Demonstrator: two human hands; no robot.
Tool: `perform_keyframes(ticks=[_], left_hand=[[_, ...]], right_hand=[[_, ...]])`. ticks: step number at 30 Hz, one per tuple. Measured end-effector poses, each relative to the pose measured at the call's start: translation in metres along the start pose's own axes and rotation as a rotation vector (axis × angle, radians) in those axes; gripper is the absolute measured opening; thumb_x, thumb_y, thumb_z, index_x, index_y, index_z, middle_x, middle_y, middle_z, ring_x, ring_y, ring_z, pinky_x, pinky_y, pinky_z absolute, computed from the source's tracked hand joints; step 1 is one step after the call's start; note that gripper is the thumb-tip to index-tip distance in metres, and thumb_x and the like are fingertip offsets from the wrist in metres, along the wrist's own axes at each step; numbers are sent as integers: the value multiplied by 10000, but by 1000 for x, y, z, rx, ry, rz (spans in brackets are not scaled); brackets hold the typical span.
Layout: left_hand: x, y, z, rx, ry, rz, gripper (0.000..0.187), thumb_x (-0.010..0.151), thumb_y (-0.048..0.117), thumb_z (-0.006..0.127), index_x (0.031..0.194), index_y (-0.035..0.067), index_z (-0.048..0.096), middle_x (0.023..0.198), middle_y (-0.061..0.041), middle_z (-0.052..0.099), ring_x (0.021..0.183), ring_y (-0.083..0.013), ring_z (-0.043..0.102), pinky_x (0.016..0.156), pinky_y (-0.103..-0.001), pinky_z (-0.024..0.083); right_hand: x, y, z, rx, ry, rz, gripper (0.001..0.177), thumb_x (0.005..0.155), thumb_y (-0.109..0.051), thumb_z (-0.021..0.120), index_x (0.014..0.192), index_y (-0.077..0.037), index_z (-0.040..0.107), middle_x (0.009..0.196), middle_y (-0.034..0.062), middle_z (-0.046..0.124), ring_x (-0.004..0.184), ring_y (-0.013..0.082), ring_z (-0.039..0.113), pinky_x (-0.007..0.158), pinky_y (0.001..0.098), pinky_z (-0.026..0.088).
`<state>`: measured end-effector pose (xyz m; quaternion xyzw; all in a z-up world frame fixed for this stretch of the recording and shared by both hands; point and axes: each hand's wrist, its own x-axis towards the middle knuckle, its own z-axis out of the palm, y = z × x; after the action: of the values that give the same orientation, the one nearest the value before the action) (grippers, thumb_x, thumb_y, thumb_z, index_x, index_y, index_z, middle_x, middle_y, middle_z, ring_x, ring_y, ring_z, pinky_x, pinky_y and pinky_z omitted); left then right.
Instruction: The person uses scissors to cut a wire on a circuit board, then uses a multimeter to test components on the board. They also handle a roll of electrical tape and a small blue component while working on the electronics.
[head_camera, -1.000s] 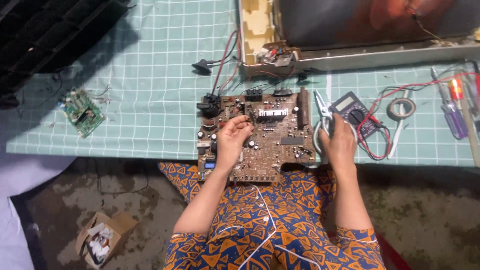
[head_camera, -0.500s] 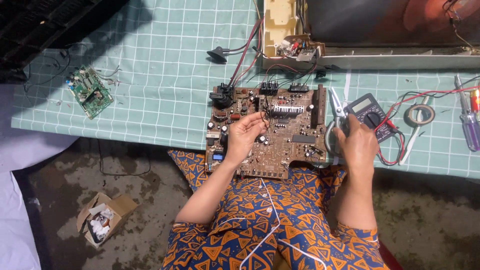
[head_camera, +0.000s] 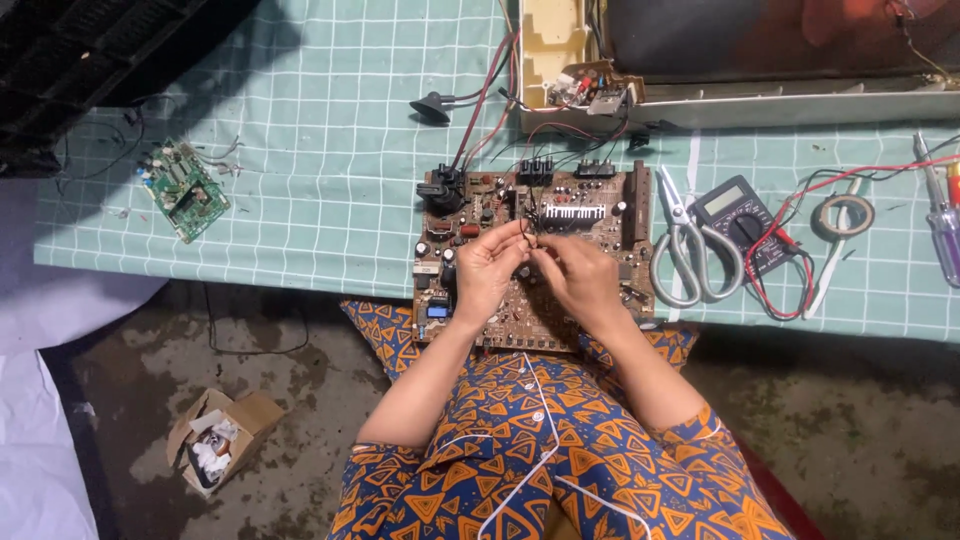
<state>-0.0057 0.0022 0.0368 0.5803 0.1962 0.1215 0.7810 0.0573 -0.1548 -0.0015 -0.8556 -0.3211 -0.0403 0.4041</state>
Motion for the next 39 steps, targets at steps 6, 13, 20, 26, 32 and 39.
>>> perform_keyframes(ticks=[6,13,20,26,32,39], left_hand=[[-2,-1,0,65,23,51,340,897,-67,690,1233,-18,705,977,-204,771,852,-156,734,763,-266,649],[0,-15,-2,212,38,117,339,880,-68,689,1205,19,733,954,-202,774,818,-152,730,679,-274,640],[24,-24,-17,749,177,495,305,897,-44,639,1180,30,727,889,-165,756,774,-234,723,649,-292,611],[14,45,-6,502,21,26,351,992,67,623,1333,-6,589,1072,-204,716,924,-295,742,777,-354,652],[12,-24,-13,601,-142,222,194,1010,257,659,1098,123,768,1121,-117,723,1139,-314,681,1092,-503,456],[15,-15,1,1091,-311,663,131,996,166,640,976,101,751,889,-131,762,1079,-301,713,1191,-614,301]], right_hand=[[-5,7,13,-70,2,-32,107,979,-273,704,993,-174,741,768,45,708,709,258,720,626,361,586],[7,-12,-5,143,-75,42,110,1026,-197,605,970,-128,671,810,120,691,770,381,701,652,461,559],[-2,19,13,223,-90,76,108,1017,-144,590,942,-106,657,768,141,654,753,402,675,658,466,532],[-4,17,9,399,-80,176,103,1020,-109,592,968,-80,676,765,139,667,742,352,673,682,430,523],[9,6,-3,490,-22,183,71,960,-36,674,972,-63,738,901,136,752,894,291,718,803,411,548],[22,-8,-22,583,81,213,86,970,-29,699,952,-32,783,855,106,748,864,212,688,836,363,538]])
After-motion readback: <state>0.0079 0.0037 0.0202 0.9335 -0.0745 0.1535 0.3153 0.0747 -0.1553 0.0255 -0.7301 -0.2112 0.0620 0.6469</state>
